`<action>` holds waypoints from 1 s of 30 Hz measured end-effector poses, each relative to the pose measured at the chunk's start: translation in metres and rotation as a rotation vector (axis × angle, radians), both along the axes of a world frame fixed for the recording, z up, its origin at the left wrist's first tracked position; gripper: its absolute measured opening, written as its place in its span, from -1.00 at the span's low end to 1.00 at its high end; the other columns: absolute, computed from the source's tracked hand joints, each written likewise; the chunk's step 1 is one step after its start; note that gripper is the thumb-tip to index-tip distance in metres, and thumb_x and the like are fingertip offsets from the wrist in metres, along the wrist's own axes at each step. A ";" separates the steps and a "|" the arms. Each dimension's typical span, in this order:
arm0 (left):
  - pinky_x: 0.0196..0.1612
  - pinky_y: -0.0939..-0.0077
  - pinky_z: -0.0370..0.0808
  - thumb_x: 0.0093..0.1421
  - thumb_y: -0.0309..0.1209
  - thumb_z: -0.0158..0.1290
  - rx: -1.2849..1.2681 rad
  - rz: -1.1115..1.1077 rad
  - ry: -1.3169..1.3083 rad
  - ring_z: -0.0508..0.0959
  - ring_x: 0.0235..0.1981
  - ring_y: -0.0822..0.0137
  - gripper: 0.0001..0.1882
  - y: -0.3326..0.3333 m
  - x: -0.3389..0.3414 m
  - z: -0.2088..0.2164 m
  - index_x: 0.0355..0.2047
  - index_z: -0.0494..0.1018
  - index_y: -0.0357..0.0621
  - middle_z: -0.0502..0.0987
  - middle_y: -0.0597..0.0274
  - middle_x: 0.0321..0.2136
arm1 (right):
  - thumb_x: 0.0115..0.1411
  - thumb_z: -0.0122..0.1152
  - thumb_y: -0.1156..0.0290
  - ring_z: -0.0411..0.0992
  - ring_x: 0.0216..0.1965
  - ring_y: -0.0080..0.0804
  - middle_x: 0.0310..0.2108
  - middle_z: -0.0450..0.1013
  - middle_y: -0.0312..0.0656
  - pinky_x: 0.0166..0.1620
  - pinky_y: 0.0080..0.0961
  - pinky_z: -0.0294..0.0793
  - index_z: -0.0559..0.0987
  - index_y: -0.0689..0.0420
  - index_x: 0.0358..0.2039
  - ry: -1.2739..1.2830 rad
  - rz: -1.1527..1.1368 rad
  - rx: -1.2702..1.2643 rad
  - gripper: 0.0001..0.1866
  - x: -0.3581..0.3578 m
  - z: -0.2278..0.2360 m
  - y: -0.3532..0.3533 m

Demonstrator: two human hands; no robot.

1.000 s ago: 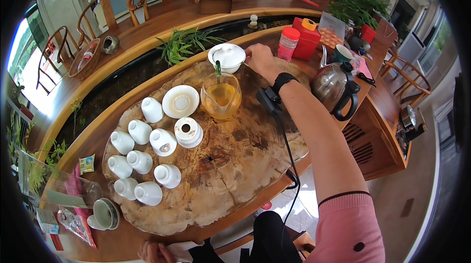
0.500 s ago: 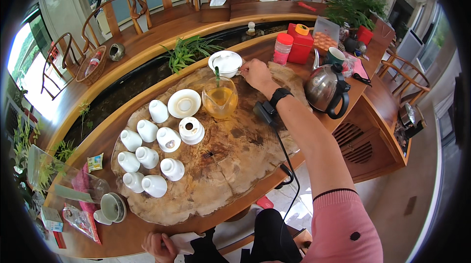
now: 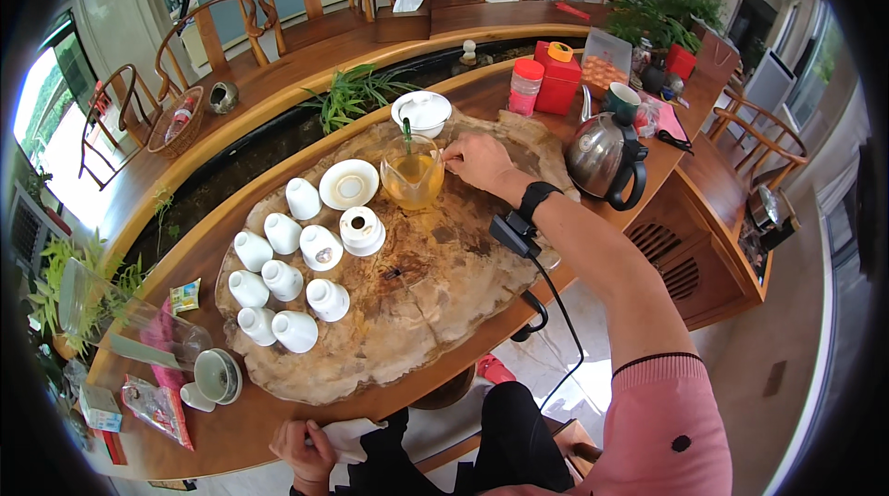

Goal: The person wipes multiple small white ceramic tea cups using a white cloth, handling them individually from a wooden tray and placing them back down.

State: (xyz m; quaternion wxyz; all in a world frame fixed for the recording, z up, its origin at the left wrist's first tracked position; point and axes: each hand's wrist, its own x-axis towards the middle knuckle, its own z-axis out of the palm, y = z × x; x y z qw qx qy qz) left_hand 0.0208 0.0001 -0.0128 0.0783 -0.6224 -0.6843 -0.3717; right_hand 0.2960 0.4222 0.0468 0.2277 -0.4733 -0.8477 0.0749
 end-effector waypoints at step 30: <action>-0.61 0.20 0.07 0.04 -0.56 -0.06 -0.001 0.012 0.005 0.23 -0.71 0.06 -0.75 -0.005 -0.001 -0.002 -0.70 0.15 -0.17 0.17 0.10 -0.75 | 0.04 0.20 0.26 0.48 -0.22 -0.22 -0.32 0.54 -0.25 -0.16 -0.32 0.48 0.68 -0.15 -0.36 -0.159 0.029 -0.042 -0.84 0.017 0.011 -0.022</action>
